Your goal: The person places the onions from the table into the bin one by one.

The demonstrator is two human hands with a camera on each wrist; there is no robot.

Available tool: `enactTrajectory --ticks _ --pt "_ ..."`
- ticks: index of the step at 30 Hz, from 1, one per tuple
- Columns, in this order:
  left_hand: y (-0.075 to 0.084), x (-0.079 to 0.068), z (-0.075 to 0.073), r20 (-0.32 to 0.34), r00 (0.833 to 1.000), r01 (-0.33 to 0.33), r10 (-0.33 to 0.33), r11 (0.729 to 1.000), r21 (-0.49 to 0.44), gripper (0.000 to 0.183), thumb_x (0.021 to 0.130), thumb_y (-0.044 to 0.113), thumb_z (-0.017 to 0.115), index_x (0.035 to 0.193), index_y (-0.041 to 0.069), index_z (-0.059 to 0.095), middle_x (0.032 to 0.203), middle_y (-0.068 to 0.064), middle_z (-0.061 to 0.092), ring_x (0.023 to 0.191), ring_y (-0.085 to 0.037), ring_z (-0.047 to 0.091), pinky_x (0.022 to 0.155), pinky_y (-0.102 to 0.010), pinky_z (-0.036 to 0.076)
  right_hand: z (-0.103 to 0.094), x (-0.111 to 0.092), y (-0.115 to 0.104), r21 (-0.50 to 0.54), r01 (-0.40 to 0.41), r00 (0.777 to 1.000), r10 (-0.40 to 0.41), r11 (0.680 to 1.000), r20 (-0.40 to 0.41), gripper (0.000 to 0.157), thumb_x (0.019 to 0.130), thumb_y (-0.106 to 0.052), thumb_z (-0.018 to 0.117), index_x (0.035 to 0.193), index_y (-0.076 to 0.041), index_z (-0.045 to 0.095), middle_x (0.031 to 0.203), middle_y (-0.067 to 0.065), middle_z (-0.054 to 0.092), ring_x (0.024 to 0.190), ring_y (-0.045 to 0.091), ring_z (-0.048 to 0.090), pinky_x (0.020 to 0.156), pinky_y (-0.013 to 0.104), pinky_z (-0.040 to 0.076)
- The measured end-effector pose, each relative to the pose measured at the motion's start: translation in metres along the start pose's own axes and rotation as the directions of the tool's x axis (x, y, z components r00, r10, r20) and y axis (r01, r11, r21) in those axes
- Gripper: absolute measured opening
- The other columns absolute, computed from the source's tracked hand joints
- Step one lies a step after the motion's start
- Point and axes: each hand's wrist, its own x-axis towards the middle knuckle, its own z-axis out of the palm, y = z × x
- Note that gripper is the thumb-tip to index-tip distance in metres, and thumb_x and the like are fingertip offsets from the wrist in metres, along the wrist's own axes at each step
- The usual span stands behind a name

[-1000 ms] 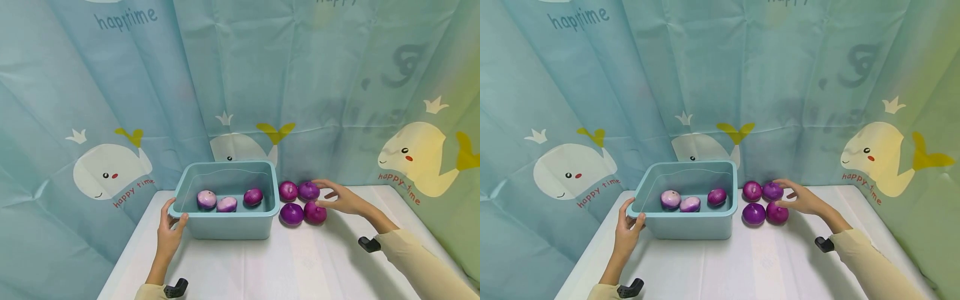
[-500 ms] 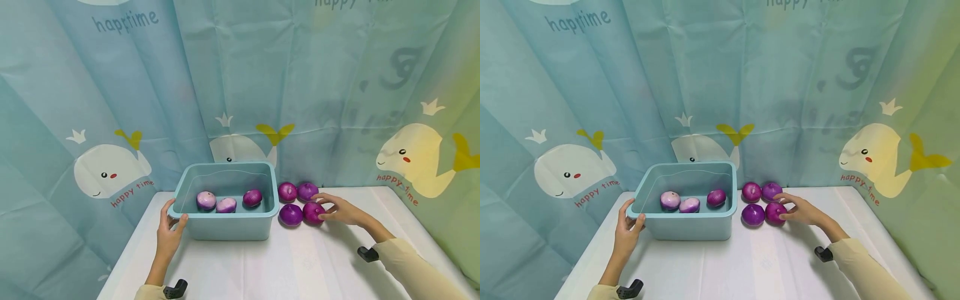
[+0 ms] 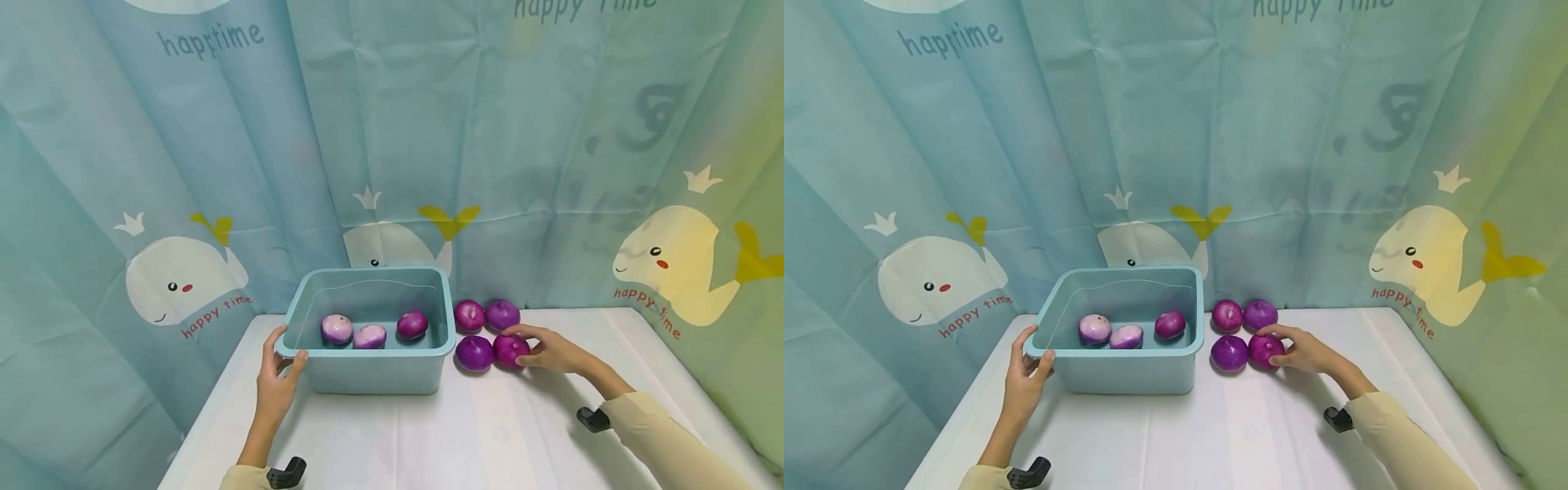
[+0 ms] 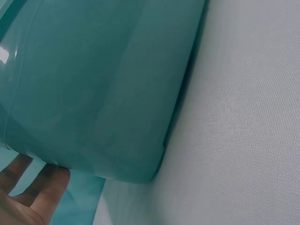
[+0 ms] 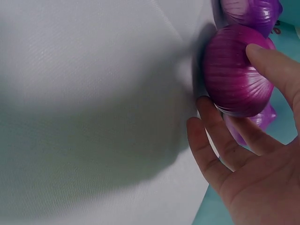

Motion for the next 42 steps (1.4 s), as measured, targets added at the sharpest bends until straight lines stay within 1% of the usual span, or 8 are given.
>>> enactTrajectory --ticks 4,11,17,22,28,34,37,42 --pt "0.001 -0.001 0.0 0.002 1.0 -0.002 0.002 1.0 -0.007 0.066 0.101 0.021 0.066 0.158 0.024 0.033 0.148 -0.024 0.052 0.119 -0.034 0.059 0.088 -0.027 0.05 0.002 0.001 -0.001 -0.013 0.006 1.0 -0.006 1.0 -0.007 0.052 0.09 -0.01 0.079 0.136 0.001 0.057 0.133 0.03 0.056 0.102 0.031 0.065 0.079 0.03 0.056" --pt "0.002 -0.001 -0.001 0.006 1.0 -0.005 0.005 1.0 -0.012 0.065 0.101 0.02 0.066 0.158 0.024 0.033 0.149 -0.023 0.051 0.12 -0.034 0.058 0.086 -0.02 0.047 0.002 0.002 -0.001 -0.021 0.0 1.0 0.0 1.0 -0.012 0.051 0.09 -0.011 0.079 0.135 -0.002 0.057 0.135 0.029 0.056 0.108 0.036 0.063 0.08 0.03 0.056" --pt "0.003 -0.003 -0.002 0.006 1.0 -0.007 0.007 1.0 -0.009 0.066 0.101 0.02 0.065 0.158 0.024 0.032 0.148 -0.023 0.052 0.12 -0.035 0.058 0.088 -0.024 0.049 0.004 0.001 -0.003 -0.026 0.0 1.0 -0.001 1.0 -0.025 0.051 0.089 -0.011 0.08 0.134 -0.004 0.059 0.136 0.028 0.056 0.112 0.039 0.062 0.08 0.03 0.056" --pt "0.0 -0.002 -0.001 0.002 1.0 -0.011 0.012 1.0 -0.011 0.066 0.101 0.019 0.066 0.157 0.024 0.033 0.15 -0.022 0.05 0.119 -0.034 0.058 0.089 -0.025 0.05 0.004 0.002 -0.003 -0.014 -0.013 1.0 0.013 1.0 -0.024 0.05 0.089 -0.011 0.081 0.133 -0.004 0.059 0.133 0.028 0.057 0.104 0.032 0.065 0.077 0.03 0.056" --pt "0.0 -0.001 -0.001 0.005 1.0 -0.018 0.018 1.0 -0.003 0.066 0.101 0.02 0.066 0.158 0.023 0.033 0.151 -0.022 0.048 0.121 -0.035 0.057 0.09 -0.028 0.05 0.0 0.006 -0.007 -0.051 -0.036 0.999 0.035 0.998 -0.016 0.052 0.086 -0.013 0.083 0.132 -0.005 0.06 0.123 0.026 0.06 0.081 0.019 0.066 0.069 0.029 0.056" --pt "0.0 0.001 0.0 0.0 1.0 -0.029 0.029 1.0 -0.001 0.066 0.1 0.019 0.067 0.157 0.023 0.033 0.152 -0.022 0.048 0.12 -0.035 0.058 0.089 -0.025 0.05 -0.014 0.009 -0.021 -0.114 0.016 0.999 -0.02 0.993 -0.03 0.051 0.085 -0.011 0.084 0.13 -0.002 0.062 0.118 0.023 0.062 0.081 0.014 0.065 0.068 0.028 0.056" --pt "0.0 0.0 0.0 0.0 1.0 -0.022 0.022 1.0 0.005 0.066 0.101 0.02 0.067 0.157 0.023 0.033 0.151 -0.022 0.048 0.12 -0.035 0.058 0.09 -0.033 0.052 -0.026 0.011 -0.034 -0.086 0.019 0.999 -0.021 0.996 -0.024 0.052 0.086 -0.009 0.083 0.132 0.001 0.06 0.118 0.026 0.061 0.077 0.015 0.067 0.068 0.028 0.056" --pt "0.003 -0.001 0.0 0.004 1.0 -0.018 0.018 1.0 0.017 0.065 0.102 0.023 0.065 0.158 0.023 0.032 0.151 -0.024 0.048 0.121 -0.037 0.058 0.095 -0.053 0.05 -0.049 0.018 -0.057 -0.078 0.054 0.997 -0.057 0.996 -0.046 0.052 0.087 -0.006 0.082 0.134 0.001 0.06 0.122 0.027 0.062 0.074 0.016 0.069 0.068 0.03 0.056"
